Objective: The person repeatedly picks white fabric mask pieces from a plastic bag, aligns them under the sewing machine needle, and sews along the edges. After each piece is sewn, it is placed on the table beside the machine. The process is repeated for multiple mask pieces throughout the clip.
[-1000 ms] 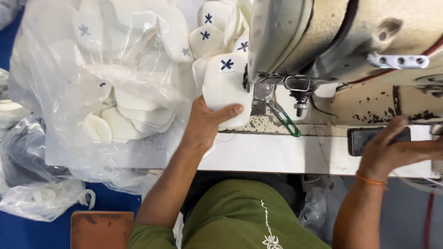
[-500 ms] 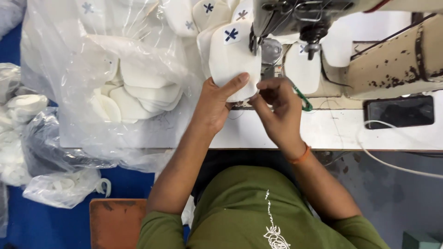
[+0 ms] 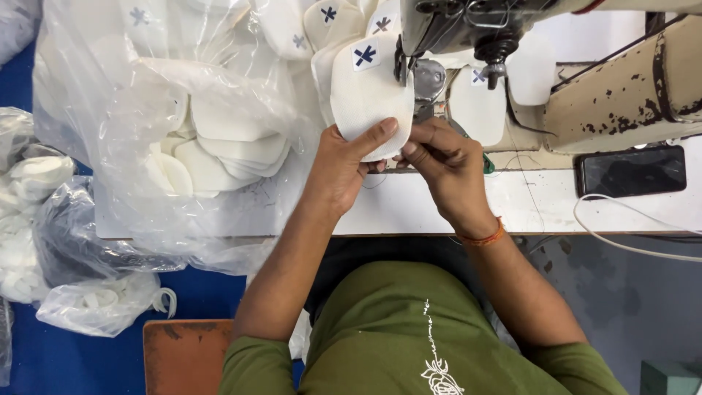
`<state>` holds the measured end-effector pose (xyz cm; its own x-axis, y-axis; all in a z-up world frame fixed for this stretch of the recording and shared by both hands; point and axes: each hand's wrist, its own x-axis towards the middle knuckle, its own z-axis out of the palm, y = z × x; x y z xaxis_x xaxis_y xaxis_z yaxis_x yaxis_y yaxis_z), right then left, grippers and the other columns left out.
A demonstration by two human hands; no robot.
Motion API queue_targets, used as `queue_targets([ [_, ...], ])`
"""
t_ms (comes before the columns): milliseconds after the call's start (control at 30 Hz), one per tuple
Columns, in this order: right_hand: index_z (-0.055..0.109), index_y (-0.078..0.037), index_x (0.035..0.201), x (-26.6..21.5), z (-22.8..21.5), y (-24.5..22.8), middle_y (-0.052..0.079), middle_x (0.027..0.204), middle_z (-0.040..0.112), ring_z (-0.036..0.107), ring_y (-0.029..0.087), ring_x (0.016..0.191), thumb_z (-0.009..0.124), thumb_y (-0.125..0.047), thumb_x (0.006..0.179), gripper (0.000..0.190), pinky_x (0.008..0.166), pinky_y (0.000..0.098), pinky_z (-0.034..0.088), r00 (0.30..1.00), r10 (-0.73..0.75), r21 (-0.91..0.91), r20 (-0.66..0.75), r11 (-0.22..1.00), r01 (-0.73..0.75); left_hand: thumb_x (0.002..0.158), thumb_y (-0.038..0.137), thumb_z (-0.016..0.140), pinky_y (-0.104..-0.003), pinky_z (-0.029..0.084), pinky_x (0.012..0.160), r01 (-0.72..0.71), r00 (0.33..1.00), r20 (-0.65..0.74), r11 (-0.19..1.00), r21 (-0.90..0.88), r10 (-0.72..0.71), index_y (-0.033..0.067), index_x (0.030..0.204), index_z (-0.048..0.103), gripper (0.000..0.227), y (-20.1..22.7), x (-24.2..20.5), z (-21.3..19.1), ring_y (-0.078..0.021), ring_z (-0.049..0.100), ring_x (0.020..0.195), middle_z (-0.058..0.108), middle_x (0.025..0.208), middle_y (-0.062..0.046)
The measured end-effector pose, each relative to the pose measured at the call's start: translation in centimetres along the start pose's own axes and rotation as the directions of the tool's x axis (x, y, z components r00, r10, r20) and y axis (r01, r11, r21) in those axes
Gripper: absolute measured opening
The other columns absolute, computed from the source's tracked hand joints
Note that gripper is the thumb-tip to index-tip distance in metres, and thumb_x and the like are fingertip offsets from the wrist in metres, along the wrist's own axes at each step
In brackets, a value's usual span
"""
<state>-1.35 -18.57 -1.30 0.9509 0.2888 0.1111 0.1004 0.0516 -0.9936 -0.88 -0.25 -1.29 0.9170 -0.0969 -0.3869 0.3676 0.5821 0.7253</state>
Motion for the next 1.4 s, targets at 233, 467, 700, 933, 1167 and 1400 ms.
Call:
queue_targets([
  [233, 0.061, 0.001, 0.118, -0.2, 1.8, -0.1, 0.006, 0.100, 0.071, 0.070, 0.010, 0.085, 0.066, 0.001, 0.104, 0.016, 0.078, 0.0269, 0.062, 0.972, 0.066, 0.221, -0.227, 0.975, -0.014, 0.082, 0.023, 0.087, -0.028, 0.049, 0.055, 0.001, 1.000, -0.021, 1.000, 0.028, -0.001, 0.0027, 0.102, 0.074, 0.031, -0.5, 0.2, -0.2, -0.0123, 0.066, 0.074, 0.075, 0.089, -0.006],
  [467, 0.070, 0.006, 0.109, -0.3, 1.1, -0.8, 0.008, 0.100, 0.070, 0.069, 0.013, 0.088, 0.068, 0.005, 0.100, 0.010, 0.077, 0.0274, 0.058, 0.990, -0.075, -0.213, -0.123, 0.976, 0.048, 0.082, 0.023, 0.087, -0.029, 0.049, 0.055, -0.003, 1.000, -0.018, 1.000, 0.008, 0.003, 0.0032, 0.103, 0.073, 0.032, -0.3, 0.3, 0.0, -0.0128, 0.068, 0.075, 0.075, 0.090, -0.006],
  [700, 0.066, 0.004, 0.110, -0.9, 2.4, -2.0, 0.006, 0.097, 0.072, 0.070, 0.009, 0.083, 0.074, 0.001, 0.098, 0.015, 0.074, 0.0258, 0.057, 0.985, -0.092, -0.471, -0.144, 0.882, 0.013, 0.079, 0.022, 0.085, -0.027, 0.049, 0.051, -0.046, 0.993, -0.096, 0.987, 0.153, 0.061, 0.0058, 0.104, 0.074, 0.031, 0.2, -0.1, 0.8, -0.0099, 0.068, 0.072, 0.074, 0.089, -0.002],
  [933, 0.054, 0.004, 0.118, -0.2, 1.4, -0.3, 0.008, 0.110, 0.066, 0.069, 0.013, 0.095, 0.072, 0.002, 0.100, 0.025, 0.084, 0.0274, 0.060, 0.986, -0.014, -0.151, -0.166, 0.988, -0.012, 0.082, 0.022, 0.086, -0.027, 0.047, 0.051, -0.041, 0.999, -0.029, 0.997, 0.065, 0.043, 0.0034, 0.102, 0.074, 0.030, -0.4, 0.2, 0.1, -0.0105, 0.065, 0.068, 0.074, 0.086, -0.003],
  [1167, 0.068, 0.005, 0.111, 0.2, 1.7, -1.6, 0.006, 0.101, 0.068, 0.067, 0.011, 0.087, 0.072, 0.002, 0.098, 0.014, 0.076, 0.0256, 0.058, 0.987, 0.009, -0.157, -0.161, 0.987, -0.035, 0.084, 0.020, 0.086, -0.027, 0.048, 0.052, -0.022, 1.000, 0.010, 1.000, -0.020, 0.022, 0.0021, 0.101, 0.073, 0.027, -0.2, 0.1, -0.1, -0.0112, 0.065, 0.069, 0.074, 0.087, -0.006],
  [1400, 0.073, 0.004, 0.107, -0.1, 0.6, -1.0, 0.004, 0.104, 0.064, 0.063, 0.013, 0.091, 0.066, 0.007, 0.099, 0.010, 0.081, 0.0268, 0.059, 0.998, 0.041, -0.039, -0.039, 0.998, -0.042, 0.085, 0.020, 0.086, -0.027, 0.049, 0.051, 0.004, 1.000, 0.000, 1.000, -0.008, -0.004, 0.0009, 0.099, 0.074, 0.026, -0.6, -0.1, 0.0, -0.0119, 0.065, 0.068, 0.073, 0.085, -0.006],
])
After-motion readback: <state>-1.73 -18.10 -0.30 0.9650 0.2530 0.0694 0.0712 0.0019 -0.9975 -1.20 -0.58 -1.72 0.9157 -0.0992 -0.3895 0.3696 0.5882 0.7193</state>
